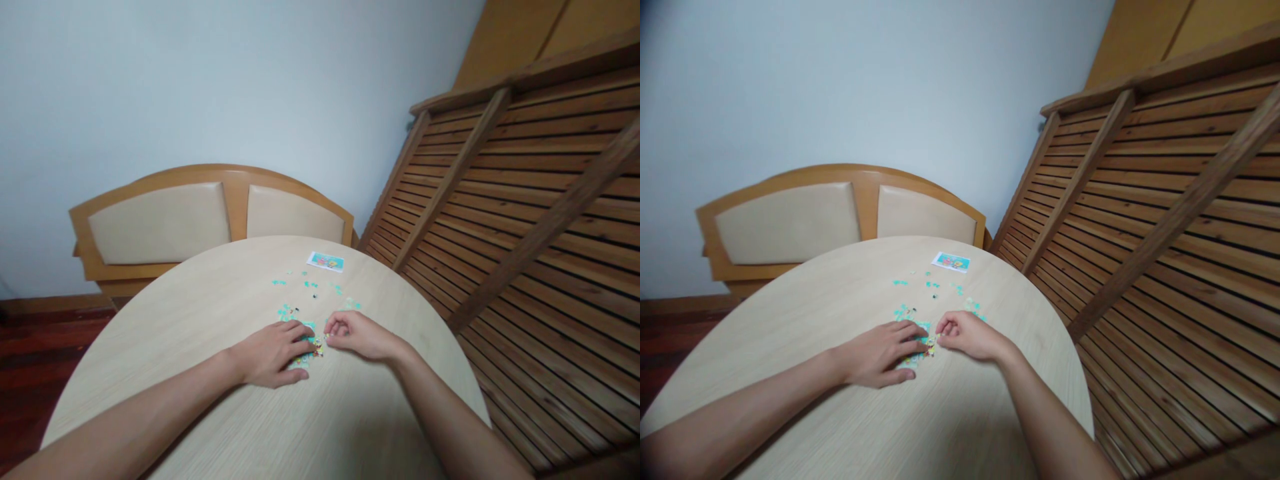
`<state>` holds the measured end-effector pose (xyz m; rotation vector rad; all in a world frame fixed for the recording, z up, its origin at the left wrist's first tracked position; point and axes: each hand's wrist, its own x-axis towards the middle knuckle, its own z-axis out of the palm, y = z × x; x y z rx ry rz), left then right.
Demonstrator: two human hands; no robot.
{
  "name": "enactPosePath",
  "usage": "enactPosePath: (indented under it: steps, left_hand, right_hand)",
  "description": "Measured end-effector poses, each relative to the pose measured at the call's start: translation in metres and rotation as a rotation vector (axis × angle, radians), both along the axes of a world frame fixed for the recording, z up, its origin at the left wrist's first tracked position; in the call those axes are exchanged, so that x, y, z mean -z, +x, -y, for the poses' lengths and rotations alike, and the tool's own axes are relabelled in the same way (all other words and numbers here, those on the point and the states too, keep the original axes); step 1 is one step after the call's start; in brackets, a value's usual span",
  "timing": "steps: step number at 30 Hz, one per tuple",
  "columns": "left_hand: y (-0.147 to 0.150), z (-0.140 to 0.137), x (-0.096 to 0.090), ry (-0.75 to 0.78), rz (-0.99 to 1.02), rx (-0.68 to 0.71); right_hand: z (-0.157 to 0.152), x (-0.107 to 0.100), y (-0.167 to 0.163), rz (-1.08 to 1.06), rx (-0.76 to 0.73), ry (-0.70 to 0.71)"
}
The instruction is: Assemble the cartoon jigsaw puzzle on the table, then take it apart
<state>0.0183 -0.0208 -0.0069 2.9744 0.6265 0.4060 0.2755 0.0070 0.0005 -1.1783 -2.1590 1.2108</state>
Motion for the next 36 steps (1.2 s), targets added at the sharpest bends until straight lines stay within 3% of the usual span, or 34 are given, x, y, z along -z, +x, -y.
enactPosePath:
  steps: [6,16,23,36]
  left_hand:
    - [0.000,0.000,-0.001,0.007,0.017,-0.002]
    - [0.000,-0.001,0.002,0.013,0.005,-0.003]
    - [0.000,-0.001,0.001,0.013,0.017,0.009]
    - [0.000,-0.001,0.001,0.000,-0.005,0.002]
  right_hand:
    - [-0.009,0.009,0.006,0.052,0.114,0.142]
    - [-0.007,0.010,0.004,0.003,0.058,0.052]
    - [-0.008,0.017,-0.006,0.003,0.147,0.029]
    - [0.000,0.011,-0.013,0.185,0.168,0.170]
